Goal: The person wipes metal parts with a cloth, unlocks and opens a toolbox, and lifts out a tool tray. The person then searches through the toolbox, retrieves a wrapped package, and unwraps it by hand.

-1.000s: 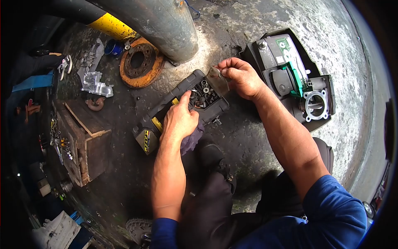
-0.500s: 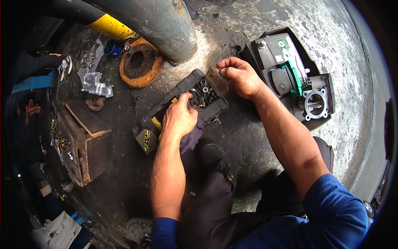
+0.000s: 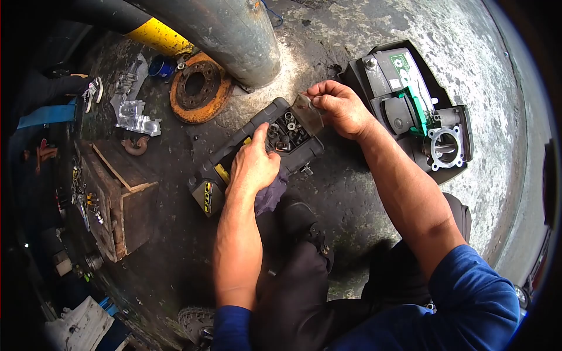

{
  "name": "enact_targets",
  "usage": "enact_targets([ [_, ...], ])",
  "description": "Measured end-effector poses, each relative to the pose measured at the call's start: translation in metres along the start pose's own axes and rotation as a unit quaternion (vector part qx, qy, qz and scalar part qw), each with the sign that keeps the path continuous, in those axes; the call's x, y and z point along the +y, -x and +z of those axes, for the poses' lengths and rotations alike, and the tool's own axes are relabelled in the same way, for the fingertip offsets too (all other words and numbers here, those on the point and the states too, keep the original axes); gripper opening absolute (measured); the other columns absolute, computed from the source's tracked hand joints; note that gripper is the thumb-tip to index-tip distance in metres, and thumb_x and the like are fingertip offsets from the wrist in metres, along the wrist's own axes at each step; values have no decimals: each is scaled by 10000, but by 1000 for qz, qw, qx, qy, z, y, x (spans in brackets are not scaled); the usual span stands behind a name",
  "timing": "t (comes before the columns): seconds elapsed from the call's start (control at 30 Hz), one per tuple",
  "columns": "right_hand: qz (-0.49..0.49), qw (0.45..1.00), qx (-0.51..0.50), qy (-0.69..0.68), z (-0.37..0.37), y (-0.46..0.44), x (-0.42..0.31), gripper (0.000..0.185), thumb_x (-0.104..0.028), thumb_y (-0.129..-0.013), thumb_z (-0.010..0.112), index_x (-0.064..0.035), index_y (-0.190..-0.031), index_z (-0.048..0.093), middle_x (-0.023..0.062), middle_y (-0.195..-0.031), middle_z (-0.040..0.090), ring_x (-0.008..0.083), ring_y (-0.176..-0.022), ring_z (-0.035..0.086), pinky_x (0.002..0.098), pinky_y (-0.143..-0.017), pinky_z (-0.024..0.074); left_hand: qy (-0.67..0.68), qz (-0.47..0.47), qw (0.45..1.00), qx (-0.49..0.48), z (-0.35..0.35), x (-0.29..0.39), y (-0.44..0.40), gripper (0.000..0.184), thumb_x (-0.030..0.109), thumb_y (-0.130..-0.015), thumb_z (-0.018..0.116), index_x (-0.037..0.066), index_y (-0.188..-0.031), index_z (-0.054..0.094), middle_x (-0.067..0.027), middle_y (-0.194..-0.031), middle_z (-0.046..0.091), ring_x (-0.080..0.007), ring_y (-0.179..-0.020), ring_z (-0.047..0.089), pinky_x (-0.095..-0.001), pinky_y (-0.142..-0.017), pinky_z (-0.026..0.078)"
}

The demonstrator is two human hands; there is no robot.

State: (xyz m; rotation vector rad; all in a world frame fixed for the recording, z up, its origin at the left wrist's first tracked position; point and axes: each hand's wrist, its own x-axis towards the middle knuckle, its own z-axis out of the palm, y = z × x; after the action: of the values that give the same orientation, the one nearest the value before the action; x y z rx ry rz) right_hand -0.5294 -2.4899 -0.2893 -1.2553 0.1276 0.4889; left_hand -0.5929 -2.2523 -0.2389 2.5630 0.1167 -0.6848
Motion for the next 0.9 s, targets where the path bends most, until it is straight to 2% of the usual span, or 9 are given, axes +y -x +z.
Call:
enact_targets([
  [0.13,3,1000,11,-24,3,1,0,227,-96,-909,652,-51,-1131,649,9,-1020,678,100,-868,618,252,-672,497,-13,2,1000,-17,-3,2,-1,661,165,-883,584,91,-1516,409,-307,-1197,667,-460,-1154,633,-513,-1017,495],
  [0.23,-4,1000,12,-24,2,-1,3,221,-98,-913,655,-50,-1129,649,10,-1026,681,108,-896,629,261,-702,509,-17,10,1000,-20,-2,-2,-2,654,167,-882,589,94,-1508,413,-304,-1183,673,-456,-1141,639,-518,-1007,496],
  [0.33,-3,1000,4,2,0,-1,3,263,-192,-894,679,-85,-1134,655,15,-1049,670,122,-927,605,299,-709,509,-6,7,1000,-4,1,-3,-1,618,169,-882,590,90,-1479,453,-293,-1160,682,-447,-1132,645,-518,-1002,498],
  [0.47,-5,1000,8,2,1,0,3,264,-195,-892,680,-86,-1132,654,14,-1047,669,121,-925,605,301,-707,509,22,6,1000,15,2,-6,0,589,173,-884,589,80,-1456,483,-277,-1135,694,-440,-1126,650,-513,-1004,500],
  [0.67,5,1000,7,0,2,1,-1,257,-183,-892,679,-84,-1128,654,11,-1031,668,116,-880,600,293,-686,500,-10,26,1000,4,0,-4,0,540,173,-888,587,81,-1417,528,-276,-1140,695,-444,-1111,657,-510,-992,507],
  [0.77,-5,1000,6,0,2,0,1,246,-183,-899,674,-81,-1122,657,9,-1014,667,108,-844,593,281,-667,489,12,0,1000,17,-1,-2,0,475,172,-902,597,87,-1370,579,-279,-1135,695,-442,-1111,656,-506,-981,513],
  [0.9,-17,1000,15,18,1,6,1,244,-177,-904,665,-68,-1123,660,4,-983,658,89,-787,572,262,-631,467,31,70,994,79,4,-3,-3,369,170,-929,616,111,-1293,633,-246,-1088,712,-436,-1050,675,-511,-924,536],
])
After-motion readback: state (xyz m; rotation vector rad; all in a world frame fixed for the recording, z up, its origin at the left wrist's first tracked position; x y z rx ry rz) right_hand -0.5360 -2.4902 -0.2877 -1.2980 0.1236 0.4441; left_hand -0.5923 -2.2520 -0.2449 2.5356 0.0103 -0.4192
